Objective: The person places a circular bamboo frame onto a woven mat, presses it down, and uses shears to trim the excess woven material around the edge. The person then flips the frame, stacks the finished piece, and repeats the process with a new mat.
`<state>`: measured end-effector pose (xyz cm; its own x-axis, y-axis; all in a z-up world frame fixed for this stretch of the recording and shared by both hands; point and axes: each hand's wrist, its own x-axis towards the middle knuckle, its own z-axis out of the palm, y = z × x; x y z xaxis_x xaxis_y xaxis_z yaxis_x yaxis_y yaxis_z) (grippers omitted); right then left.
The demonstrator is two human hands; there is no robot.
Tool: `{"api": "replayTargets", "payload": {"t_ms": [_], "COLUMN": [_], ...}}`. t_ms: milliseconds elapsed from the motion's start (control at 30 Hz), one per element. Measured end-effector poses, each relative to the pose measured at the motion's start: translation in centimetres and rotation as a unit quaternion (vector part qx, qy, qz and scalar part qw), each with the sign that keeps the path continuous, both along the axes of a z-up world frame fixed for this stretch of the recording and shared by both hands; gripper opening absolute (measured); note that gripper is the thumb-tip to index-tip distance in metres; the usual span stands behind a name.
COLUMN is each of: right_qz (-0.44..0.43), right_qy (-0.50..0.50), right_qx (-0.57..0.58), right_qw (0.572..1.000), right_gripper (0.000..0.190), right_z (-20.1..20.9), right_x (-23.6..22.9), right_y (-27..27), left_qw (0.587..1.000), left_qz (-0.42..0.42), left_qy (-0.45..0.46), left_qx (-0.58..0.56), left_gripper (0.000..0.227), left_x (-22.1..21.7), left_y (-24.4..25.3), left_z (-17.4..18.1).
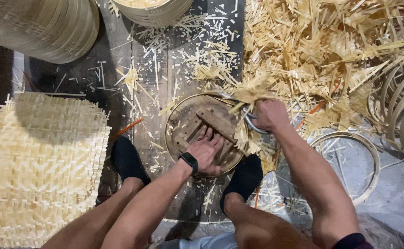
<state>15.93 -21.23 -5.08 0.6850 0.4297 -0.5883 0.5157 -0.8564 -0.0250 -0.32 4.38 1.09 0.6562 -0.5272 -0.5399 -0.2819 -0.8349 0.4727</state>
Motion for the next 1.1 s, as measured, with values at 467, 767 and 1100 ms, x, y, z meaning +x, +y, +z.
{"api": "replayTargets", "payload": {"t_ms": [467,767,1100], "right_qz": [0.017,-0.529,-0.143], "right_qy": [0.019,0.081,0.379], "right_qx": [-0.052,0.093,-0.057], "right_qw": [0.998,0.840,0.913], "right_gripper": [0.035,0.028,0.059], "right_z": [0.8,-2.5,5.4], "right_x": [0.6,8.5,-8.1], "right_y": [0.7,-13.7,-23.1], "left_qw": [0.991,0.991,0.990], "left_qz": [-0.100,-0.127,-0.107], "left_qy": [-0.068,-0.020,-0.056], "left_qx": [-0.056,-0.030,-0.072], "left_gripper": [0.104,0.108,0.096], "left_x": [-1.4,0.1,-0.1], "left_y": [3.1,3.5,3.3], "left_z": [-2.4,0.6,-0.4]}}
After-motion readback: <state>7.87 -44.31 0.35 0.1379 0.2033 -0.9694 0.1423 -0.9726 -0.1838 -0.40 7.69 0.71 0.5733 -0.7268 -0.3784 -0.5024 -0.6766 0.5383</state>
